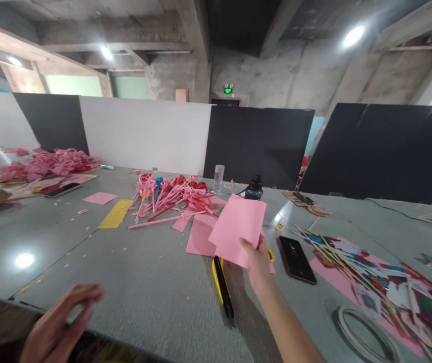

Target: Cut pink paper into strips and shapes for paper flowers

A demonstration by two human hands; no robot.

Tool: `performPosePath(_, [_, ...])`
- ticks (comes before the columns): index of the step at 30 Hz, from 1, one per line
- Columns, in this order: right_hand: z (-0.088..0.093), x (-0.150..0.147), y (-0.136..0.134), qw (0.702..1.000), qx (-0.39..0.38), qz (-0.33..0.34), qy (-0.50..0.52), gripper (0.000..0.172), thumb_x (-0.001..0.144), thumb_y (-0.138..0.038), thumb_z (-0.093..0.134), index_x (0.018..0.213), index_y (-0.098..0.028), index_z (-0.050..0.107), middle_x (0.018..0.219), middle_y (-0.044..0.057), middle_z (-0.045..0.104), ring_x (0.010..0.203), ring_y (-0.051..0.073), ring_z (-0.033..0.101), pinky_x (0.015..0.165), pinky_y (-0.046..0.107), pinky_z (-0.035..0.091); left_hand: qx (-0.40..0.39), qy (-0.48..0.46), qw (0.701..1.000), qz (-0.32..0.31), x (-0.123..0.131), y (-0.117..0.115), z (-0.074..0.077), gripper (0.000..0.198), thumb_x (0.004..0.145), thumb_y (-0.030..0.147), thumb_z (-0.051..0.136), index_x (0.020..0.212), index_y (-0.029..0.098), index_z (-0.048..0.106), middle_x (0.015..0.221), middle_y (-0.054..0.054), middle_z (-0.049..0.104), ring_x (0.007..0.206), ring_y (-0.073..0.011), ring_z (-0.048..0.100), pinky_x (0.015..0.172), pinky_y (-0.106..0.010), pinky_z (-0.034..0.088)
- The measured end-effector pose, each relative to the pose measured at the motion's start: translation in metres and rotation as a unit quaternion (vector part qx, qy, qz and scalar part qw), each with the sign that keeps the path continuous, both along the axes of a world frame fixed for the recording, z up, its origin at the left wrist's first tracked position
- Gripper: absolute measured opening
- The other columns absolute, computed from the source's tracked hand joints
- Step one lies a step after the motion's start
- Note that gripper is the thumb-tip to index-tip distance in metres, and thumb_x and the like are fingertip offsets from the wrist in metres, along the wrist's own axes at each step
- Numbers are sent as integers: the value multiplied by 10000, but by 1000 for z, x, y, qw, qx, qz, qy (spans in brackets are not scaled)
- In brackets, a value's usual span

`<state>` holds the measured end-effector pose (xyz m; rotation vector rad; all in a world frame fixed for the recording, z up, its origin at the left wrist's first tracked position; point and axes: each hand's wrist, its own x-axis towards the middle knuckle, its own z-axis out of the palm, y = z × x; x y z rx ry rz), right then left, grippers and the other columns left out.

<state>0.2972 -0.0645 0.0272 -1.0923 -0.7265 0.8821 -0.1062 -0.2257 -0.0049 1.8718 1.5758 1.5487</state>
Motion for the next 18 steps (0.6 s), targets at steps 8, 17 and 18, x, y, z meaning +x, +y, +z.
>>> performPosePath(8, [5,-8,-10,998,-40,46,8,506,646,-351,880,1112,-247,712,1028,26,796,900,246,744,750,335,603,-162,-317,887,-294,153,178,44,494,848,555,698,1197,223,590,1367,-134,556,973,-211,657,850,-351,521])
performPosePath(17, [6,-17,-15,991,-71,112,-34,615,595,-391,930,1143,-219,710,1109,81,795,985,298,735,762,357,598,-196,-465,817,-278,177,186,15,676,727,621,790,1235,207,625,1417,-161,568,997,-227,662,875,-363,520])
performPosePath(18, [6,-19,-16,989,-74,117,-45,624,596,-396,930,1151,-220,705,1120,85,792,994,305,733,766,364,597,-200,-466,818,-272,177,184,16,679,724,627,787,1225,196,632,1363,-158,611,970,-224,666,837,-348,523])
